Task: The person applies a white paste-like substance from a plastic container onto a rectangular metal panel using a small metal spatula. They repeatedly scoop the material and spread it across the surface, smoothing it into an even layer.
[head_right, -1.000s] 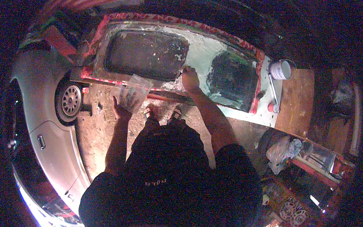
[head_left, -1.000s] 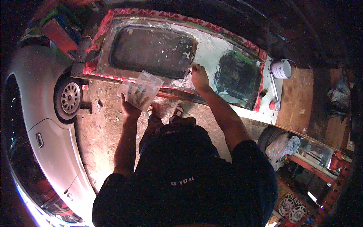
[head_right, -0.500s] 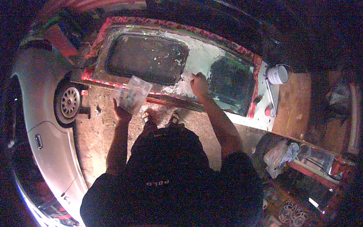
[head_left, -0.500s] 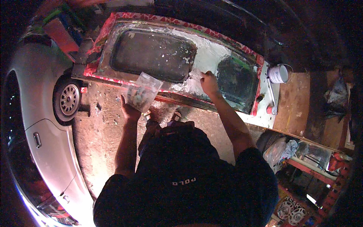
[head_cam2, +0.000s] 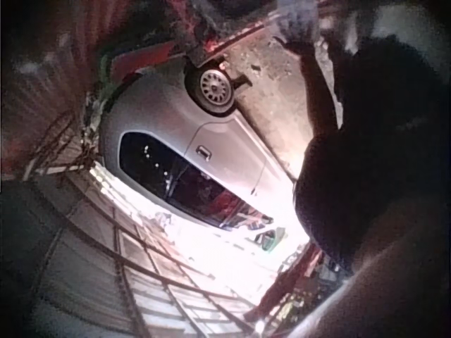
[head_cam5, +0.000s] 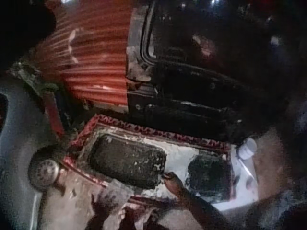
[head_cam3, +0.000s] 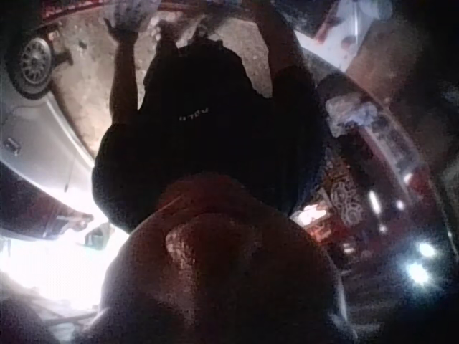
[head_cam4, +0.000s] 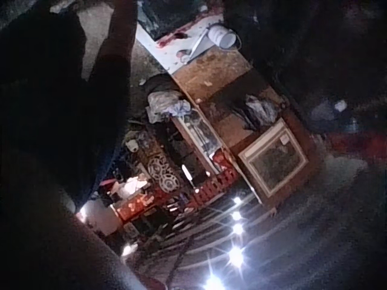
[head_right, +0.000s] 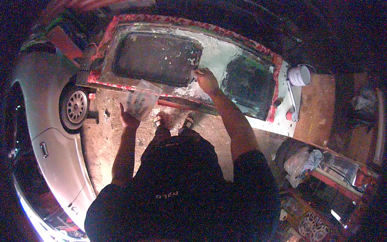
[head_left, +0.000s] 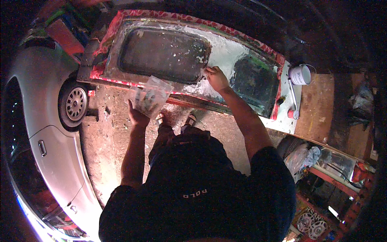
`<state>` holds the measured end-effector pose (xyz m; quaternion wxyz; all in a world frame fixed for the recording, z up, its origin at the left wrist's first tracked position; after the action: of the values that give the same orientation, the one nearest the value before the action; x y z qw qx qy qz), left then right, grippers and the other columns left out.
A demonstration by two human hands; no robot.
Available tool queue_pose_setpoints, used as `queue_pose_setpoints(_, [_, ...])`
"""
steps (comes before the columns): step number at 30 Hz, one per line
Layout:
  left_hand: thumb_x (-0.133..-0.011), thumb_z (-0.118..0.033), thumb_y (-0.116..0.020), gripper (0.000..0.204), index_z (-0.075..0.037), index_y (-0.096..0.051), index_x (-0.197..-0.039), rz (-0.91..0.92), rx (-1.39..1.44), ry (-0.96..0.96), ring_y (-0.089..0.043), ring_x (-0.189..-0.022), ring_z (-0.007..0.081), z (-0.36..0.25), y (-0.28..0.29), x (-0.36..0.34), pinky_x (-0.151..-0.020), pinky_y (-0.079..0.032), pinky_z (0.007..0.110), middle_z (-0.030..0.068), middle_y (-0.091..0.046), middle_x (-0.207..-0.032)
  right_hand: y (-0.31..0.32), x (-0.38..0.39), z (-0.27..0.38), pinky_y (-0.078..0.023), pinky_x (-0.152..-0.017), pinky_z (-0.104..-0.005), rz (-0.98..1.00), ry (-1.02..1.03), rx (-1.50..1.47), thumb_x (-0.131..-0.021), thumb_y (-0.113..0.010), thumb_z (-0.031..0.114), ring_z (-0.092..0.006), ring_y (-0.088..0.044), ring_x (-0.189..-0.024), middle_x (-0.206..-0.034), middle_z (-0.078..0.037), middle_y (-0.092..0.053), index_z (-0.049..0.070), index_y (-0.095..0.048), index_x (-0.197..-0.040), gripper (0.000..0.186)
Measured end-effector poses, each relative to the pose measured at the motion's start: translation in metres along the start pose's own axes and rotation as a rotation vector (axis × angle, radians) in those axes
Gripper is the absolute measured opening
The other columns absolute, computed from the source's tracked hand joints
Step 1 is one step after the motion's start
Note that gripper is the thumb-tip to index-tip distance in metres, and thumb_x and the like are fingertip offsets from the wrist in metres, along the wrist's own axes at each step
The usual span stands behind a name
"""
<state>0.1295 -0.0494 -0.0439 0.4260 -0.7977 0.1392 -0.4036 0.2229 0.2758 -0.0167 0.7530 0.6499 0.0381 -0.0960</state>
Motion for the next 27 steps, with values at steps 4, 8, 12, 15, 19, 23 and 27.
queue_pose_setpoints(4, [-0.092,-0.06,-0.033,0.066,-0.019,-0.032,-0.143,-0.001,0.012,0.003,-0.033,-0.133,0.0389,0.004,0.003,0.003,-0.104,-0.026,0.064,0.0137,-0.035,-0.146,-0.028,0.011,0.002,-0.042,-0.097,-0.0364,0.169,0.11,0.046,-0.076,-0.059,0.009,-0.0239,-0.054,-0.108,-0.113,-0.006,-0.062,0.007,-0.065,-0.105,0.03])
queue_pose_setpoints(8, [-0.091,-0.061,-0.035,0.066,-0.019,-0.033,-0.143,0.016,0.046,0.001,-0.036,-0.132,0.0379,0.018,-0.001,0.004,-0.105,-0.027,0.062,0.0134,-0.037,-0.145,-0.029,0.031,0.011,-0.041,-0.098,-0.0357,0.194,0.116,-0.083,-0.077,-0.058,0.008,-0.023,-0.055,-0.109,-0.112,-0.006,-0.064,0.006,-0.067,-0.1,0.026])
queue_pose_setpoints(12, [-0.09,-0.062,-0.036,0.068,-0.018,-0.035,-0.143,0.005,0.024,-0.042,-0.038,-0.13,0.0373,0.03,0.001,0.011,-0.105,-0.028,0.061,0.0138,-0.037,-0.145,-0.004,0.038,0.016,-0.044,-0.095,-0.0363,0.183,0.139,-0.239,-0.078,-0.059,0.006,-0.0256,-0.056,-0.105,-0.11,-0.008,-0.065,0.005,-0.068,-0.101,0.025])
queue_pose_setpoints(15, [-0.09,-0.062,-0.037,0.068,-0.018,-0.035,-0.143,0.015,0.025,-0.064,-0.038,-0.13,0.0373,0.037,0.002,0.013,-0.104,-0.029,0.061,0.0144,-0.038,-0.144,0.011,0.036,-0.019,-0.047,-0.088,-0.0379,0.007,-0.218,-0.403,-0.077,-0.059,0.005,-0.0299,-0.058,-0.099,-0.106,-0.011,-0.066,0.005,-0.068,-0.103,0.027])
queue_pose_setpoints(19, [-0.091,-0.061,-0.037,0.067,-0.018,-0.035,-0.143,-0.01,0.027,-0.084,-0.039,-0.129,0.0376,0.044,0.001,0.02,-0.103,-0.03,0.061,0.0154,-0.039,-0.142,0.033,0.016,-0.032,-0.049,-0.083,-0.0396,-0.16,-0.279,-0.28,-0.076,-0.06,0.003,-0.0326,-0.058,-0.095,-0.103,-0.012,-0.066,0.005,-0.067,-0.103,0.028])
queue_pose_setpoints(23, [-0.091,-0.061,-0.037,0.067,-0.018,-0.035,-0.143,0.031,0.049,-0.085,-0.04,-0.128,0.0384,0.05,0.001,0.022,-0.103,-0.03,0.062,0.0154,-0.039,-0.142,0.022,0.005,-0.025,-0.049,-0.084,-0.0392,-0.139,-0.202,-0.222,-0.075,-0.06,0.003,-0.0331,-0.057,-0.095,-0.106,-0.012,-0.065,0.004,-0.066,-0.103,0.029])
queue_pose_setpoints(27, [-0.091,-0.06,-0.037,0.066,-0.018,-0.035,-0.142,0.022,0.079,-0.088,-0.04,-0.127,0.039,0.053,0.002,0.025,-0.103,-0.03,0.061,0.0154,-0.039,-0.142,-0.007,0.012,-0.006,-0.047,-0.086,-0.0364,0.022,-0.103,-0.051,-0.074,-0.06,0.004,-0.0315,-0.057,-0.096,-0.107,-0.011,-0.064,0.005,-0.064,-0.102,0.028])
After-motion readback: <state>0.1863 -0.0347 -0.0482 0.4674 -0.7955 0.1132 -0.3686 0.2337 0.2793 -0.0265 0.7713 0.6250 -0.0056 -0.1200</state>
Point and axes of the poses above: each hand's wrist, its own x-axis away from the middle knuckle, its own y-axis out of the back of the hand, z = x × y, the point moved 9 cm from there along -x, towards the middle knuckle
